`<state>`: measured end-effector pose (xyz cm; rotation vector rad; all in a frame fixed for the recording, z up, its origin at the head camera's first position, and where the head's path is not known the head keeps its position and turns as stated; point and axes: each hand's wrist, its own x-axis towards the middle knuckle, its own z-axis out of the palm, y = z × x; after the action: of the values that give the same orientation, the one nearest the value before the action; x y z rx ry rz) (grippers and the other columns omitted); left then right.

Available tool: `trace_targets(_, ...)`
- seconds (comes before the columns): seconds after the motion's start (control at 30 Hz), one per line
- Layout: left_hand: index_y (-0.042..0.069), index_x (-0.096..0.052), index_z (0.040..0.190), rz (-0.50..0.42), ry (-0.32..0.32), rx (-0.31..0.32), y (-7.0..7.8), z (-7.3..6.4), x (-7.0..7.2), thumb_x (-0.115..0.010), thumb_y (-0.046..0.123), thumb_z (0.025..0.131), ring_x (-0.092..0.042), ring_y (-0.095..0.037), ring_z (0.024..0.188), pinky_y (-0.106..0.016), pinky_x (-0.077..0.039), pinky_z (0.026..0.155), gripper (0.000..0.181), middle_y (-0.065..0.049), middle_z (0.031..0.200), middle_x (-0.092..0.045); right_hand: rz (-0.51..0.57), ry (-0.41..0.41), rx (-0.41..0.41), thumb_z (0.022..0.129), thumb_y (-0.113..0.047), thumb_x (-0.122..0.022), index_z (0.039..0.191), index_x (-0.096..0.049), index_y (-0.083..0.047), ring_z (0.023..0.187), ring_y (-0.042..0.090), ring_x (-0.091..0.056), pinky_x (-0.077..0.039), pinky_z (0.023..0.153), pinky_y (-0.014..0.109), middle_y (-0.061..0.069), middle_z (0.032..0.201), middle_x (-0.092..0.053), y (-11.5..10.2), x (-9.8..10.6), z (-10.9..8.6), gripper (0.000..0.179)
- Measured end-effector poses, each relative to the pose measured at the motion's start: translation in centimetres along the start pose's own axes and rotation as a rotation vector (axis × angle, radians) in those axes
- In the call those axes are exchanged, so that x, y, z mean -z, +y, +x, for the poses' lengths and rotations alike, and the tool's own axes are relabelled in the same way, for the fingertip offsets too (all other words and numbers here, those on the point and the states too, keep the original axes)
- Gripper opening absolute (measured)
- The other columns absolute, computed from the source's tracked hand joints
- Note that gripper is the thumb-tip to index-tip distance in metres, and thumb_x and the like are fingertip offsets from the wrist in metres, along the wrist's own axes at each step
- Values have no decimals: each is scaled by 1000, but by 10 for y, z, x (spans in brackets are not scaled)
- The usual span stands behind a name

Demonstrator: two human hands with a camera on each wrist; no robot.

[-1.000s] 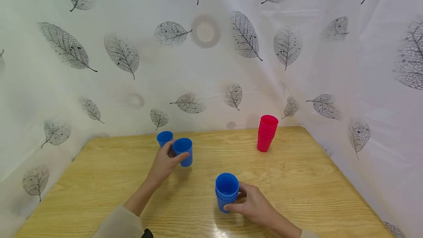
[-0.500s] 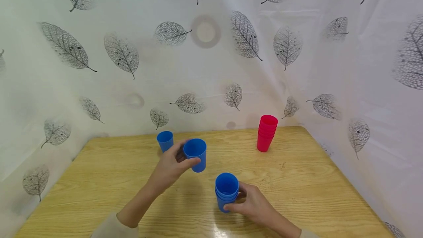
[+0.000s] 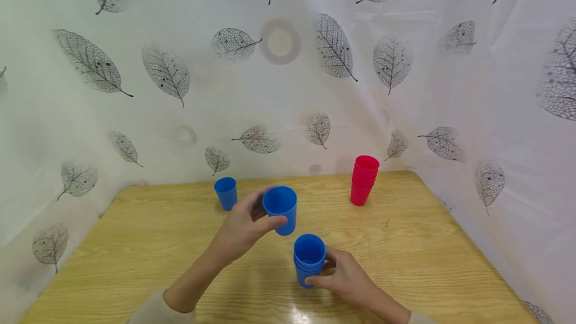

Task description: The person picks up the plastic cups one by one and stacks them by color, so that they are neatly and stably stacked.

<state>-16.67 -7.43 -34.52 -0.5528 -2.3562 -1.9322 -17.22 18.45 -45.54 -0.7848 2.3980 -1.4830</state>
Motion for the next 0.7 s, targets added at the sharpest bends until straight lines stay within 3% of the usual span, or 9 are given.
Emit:
trace_targets(0.3, 2, -48, 149, -14, -43, -24, 13, 0, -19, -79, 19, 94, -62, -29, 126, -38, -51, 107, 65, -13, 134, -64, -21, 4, -8, 90, -23, -83, 128, -64, 3, 98, 12, -70, -58, 87, 29, 9, 114, -74, 0, 0, -1, 49)
trace_targets(0.7, 6, -49, 149, -23, -86, 43, 9, -4, -39, -81, 21, 93, -63, -23, 125, -36, -52, 106, 67, -6, 134, -65, -22, -2, 23, 91, -22, -81, 131, -62, 4, 100, 12, -69, -58, 87, 29, 13, 119, -73, 0, 0, -1, 51)
